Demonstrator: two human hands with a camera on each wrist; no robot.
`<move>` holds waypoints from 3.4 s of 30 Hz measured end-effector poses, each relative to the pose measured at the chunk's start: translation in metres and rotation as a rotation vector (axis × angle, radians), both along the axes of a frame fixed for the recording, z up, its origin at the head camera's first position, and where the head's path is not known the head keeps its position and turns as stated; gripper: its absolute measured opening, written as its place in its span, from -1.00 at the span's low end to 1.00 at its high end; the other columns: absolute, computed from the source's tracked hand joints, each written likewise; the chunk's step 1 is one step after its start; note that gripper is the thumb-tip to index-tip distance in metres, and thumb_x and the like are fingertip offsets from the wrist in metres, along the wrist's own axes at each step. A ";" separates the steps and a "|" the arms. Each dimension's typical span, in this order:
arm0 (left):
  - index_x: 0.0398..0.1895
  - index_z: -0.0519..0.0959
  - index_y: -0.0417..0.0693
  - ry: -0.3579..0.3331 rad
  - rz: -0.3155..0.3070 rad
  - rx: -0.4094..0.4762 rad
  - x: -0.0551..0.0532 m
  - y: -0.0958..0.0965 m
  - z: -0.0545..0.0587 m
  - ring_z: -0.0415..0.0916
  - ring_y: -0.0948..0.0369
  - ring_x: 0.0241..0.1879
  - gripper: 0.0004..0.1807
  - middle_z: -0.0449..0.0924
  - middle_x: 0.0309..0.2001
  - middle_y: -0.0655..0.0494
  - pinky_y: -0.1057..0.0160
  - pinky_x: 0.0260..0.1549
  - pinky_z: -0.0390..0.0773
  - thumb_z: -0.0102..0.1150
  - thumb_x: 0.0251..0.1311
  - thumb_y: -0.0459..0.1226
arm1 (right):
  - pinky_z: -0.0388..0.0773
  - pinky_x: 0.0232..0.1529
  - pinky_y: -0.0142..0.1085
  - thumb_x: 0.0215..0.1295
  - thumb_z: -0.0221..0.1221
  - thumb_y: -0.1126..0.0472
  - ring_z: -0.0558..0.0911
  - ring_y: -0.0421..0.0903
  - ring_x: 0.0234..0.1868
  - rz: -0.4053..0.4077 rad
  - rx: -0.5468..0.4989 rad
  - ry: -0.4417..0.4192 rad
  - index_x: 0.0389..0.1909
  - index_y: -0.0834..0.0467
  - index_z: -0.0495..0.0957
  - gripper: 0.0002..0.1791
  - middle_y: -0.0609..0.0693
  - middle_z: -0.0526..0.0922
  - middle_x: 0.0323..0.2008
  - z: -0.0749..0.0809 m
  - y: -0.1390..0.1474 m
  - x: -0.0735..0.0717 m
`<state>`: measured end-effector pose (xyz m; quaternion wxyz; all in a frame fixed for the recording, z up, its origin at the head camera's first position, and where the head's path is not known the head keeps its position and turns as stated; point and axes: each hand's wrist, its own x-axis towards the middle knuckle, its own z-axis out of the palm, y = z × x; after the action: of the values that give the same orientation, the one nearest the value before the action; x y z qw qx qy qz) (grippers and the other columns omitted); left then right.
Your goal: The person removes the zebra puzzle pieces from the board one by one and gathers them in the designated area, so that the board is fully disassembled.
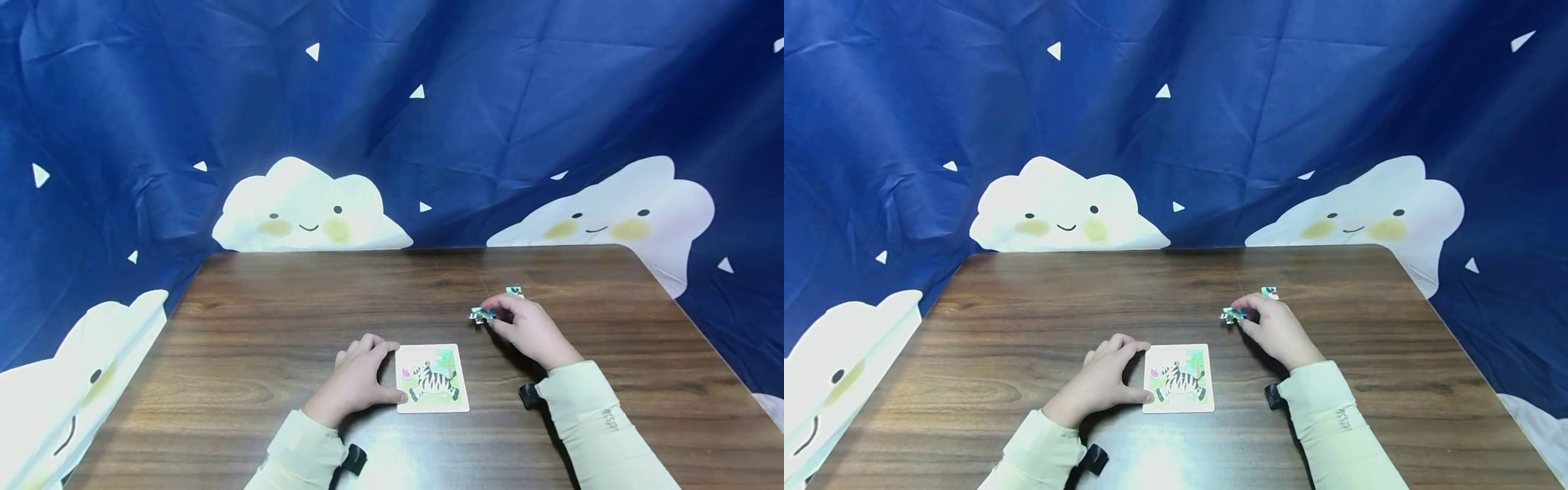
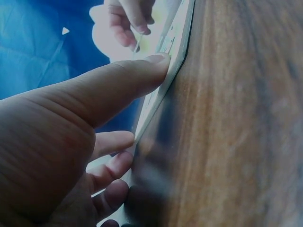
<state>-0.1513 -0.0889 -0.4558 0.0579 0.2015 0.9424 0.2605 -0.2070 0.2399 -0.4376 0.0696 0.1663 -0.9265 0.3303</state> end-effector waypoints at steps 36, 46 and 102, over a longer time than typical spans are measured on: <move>0.31 0.49 0.01 -0.004 -0.002 0.002 0.000 -0.001 0.004 0.33 0.10 0.01 -0.07 0.44 0.10 0.08 0.06 -0.16 0.20 0.57 -0.22 0.10 | 0.44 -0.13 -0.14 0.26 0.26 0.35 0.58 -0.02 -0.20 -0.187 -0.039 -0.075 0.00 0.22 0.63 -0.72 0.13 0.70 -0.21 -0.006 0.059 -0.007; 0.31 0.50 0.05 0.000 -0.002 0.001 0.000 0.001 0.000 0.33 0.09 0.02 -0.09 0.44 0.11 0.09 0.06 -0.15 0.21 0.56 -0.21 0.12 | 0.42 -0.20 -0.32 0.28 0.22 0.37 0.56 -0.03 -0.21 -0.211 -0.059 -0.077 0.03 0.27 0.61 -0.71 0.18 0.70 -0.17 -0.011 0.078 -0.009; 0.32 0.50 0.06 0.006 0.008 -0.012 0.000 0.000 -0.001 0.34 0.06 0.01 -0.06 0.43 0.10 0.10 0.03 -0.11 0.23 0.57 -0.23 0.14 | 0.42 -0.26 -0.49 0.30 0.32 0.18 0.53 -0.39 -0.27 -0.263 -0.142 -0.208 0.19 0.33 0.50 -0.49 0.34 0.60 0.06 -0.022 0.138 -0.054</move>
<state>-0.1508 -0.0885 -0.4570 0.0554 0.1980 0.9450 0.2544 -0.2614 0.3779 -0.4599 0.0277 0.0035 -0.9169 0.3981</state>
